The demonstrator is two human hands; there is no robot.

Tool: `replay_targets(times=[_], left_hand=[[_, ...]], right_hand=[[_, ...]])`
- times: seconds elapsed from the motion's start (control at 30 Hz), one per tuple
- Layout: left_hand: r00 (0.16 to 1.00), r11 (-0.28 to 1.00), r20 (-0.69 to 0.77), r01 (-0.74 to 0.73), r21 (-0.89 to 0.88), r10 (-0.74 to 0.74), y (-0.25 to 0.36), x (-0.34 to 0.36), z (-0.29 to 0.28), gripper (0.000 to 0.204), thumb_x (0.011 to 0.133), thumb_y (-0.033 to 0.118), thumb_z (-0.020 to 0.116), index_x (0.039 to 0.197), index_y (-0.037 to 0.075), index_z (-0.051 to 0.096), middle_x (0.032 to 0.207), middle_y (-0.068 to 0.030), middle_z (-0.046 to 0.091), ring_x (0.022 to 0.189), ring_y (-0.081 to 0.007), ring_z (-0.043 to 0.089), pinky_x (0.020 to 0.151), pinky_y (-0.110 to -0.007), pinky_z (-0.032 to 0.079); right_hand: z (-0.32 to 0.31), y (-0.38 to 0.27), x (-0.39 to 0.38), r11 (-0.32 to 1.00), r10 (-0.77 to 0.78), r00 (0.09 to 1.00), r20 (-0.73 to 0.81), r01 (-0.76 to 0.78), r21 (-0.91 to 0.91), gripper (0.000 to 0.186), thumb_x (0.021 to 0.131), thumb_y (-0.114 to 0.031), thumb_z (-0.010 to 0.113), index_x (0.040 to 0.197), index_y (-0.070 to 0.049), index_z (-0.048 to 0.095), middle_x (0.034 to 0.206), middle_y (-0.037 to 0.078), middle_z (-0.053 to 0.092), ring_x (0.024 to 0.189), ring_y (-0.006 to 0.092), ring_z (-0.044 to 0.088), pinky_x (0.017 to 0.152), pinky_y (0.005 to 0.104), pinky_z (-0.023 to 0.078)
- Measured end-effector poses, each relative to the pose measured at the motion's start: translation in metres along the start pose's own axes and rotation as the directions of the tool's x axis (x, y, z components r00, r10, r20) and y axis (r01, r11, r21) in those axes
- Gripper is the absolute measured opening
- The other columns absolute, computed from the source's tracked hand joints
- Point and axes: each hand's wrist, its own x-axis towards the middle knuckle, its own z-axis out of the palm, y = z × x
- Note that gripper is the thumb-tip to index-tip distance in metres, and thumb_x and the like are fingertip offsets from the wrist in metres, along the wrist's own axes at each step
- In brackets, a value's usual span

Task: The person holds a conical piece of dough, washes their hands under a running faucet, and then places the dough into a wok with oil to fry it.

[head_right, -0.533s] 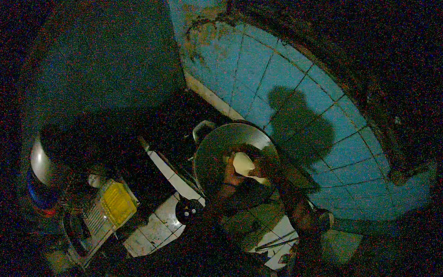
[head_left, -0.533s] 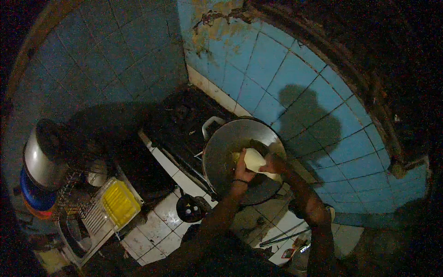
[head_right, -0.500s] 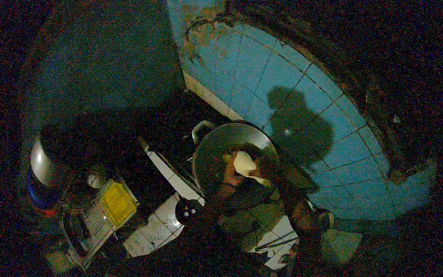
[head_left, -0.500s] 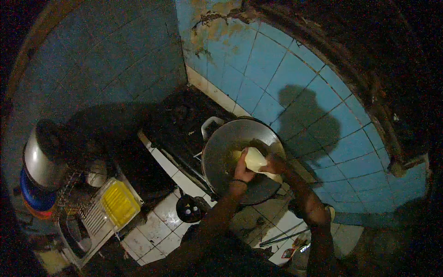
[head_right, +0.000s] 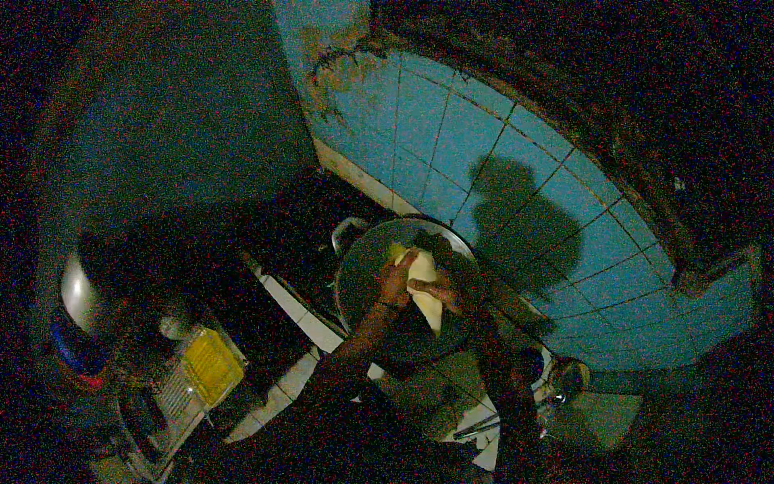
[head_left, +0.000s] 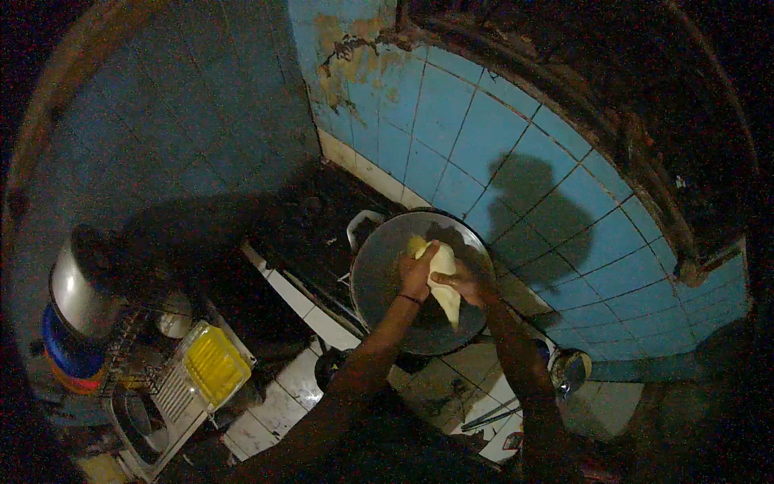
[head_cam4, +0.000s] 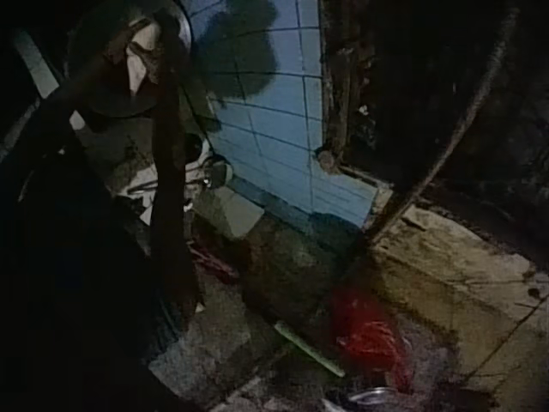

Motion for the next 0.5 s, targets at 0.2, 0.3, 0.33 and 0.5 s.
replay_targets(times=[0.2, 0.3, 0.33, 0.5], left_hand=[[0.986, 0.983, 0.117, -0.134, 0.124, 0.120, 0.037, -0.017, 0.014, 0.036, 0.070, 0.022, 0.066, 0.095, 0.001, 0.051, 0.085, -0.0058, 0.056, 0.074, -0.0140, 0.055, 0.062, -0.027, 0.047], [0.962, 0.938, 0.232, -0.208, 0.276, 0.145, 0.038, -0.008, 0.010, 0.040, 0.070, 0.020, 0.066, 0.100, 0.001, 0.049, 0.087, -0.0054, 0.056, 0.075, -0.0132, 0.054, 0.063, -0.027, 0.047], [0.952, 0.934, 0.275, -0.217, 0.284, 0.137, 0.038, 0.002, -0.004, 0.040, 0.070, 0.019, 0.066, 0.101, 0.001, 0.048, 0.088, -0.0052, 0.055, 0.075, -0.0129, 0.054, 0.064, -0.026, 0.046], [0.917, 0.896, 0.386, -0.251, 0.367, 0.099, 0.052, -0.002, 0.003, 0.033, 0.071, 0.015, 0.065, 0.097, 0.000, 0.051, 0.087, -0.0047, 0.056, 0.075, -0.0123, 0.054, 0.064, -0.025, 0.046]], right_hand=[[0.002, 0.033, 0.024, 0.978, -0.206, 0.939, -0.276, 0.200, -0.050, 0.046, 0.070, -0.015, 0.065, 0.108, 0.001, 0.044, 0.095, 0.009, 0.054, 0.086, 0.0182, 0.052, 0.073, 0.0310, 0.043], [-0.006, 0.043, 0.033, 0.918, -0.324, 0.889, -0.322, 0.214, -0.334, 0.045, 0.069, -0.014, 0.065, 0.105, 0.002, 0.046, 0.092, 0.011, 0.055, 0.082, 0.0198, 0.054, 0.070, 0.0309, 0.044], [0.013, 0.009, 0.020, 0.906, -0.302, 0.902, -0.308, 0.171, -0.386, 0.044, 0.068, -0.014, 0.065, 0.105, 0.002, 0.046, 0.091, 0.012, 0.055, 0.081, 0.0203, 0.054, 0.070, 0.0310, 0.045], [0.000, 0.021, 0.028, 0.885, -0.348, 0.907, -0.236, 0.235, -0.401, 0.052, 0.067, -0.014, 0.066, 0.110, 0.001, 0.042, 0.098, 0.014, 0.052, 0.089, 0.0217, 0.052, 0.075, 0.0318, 0.042]])
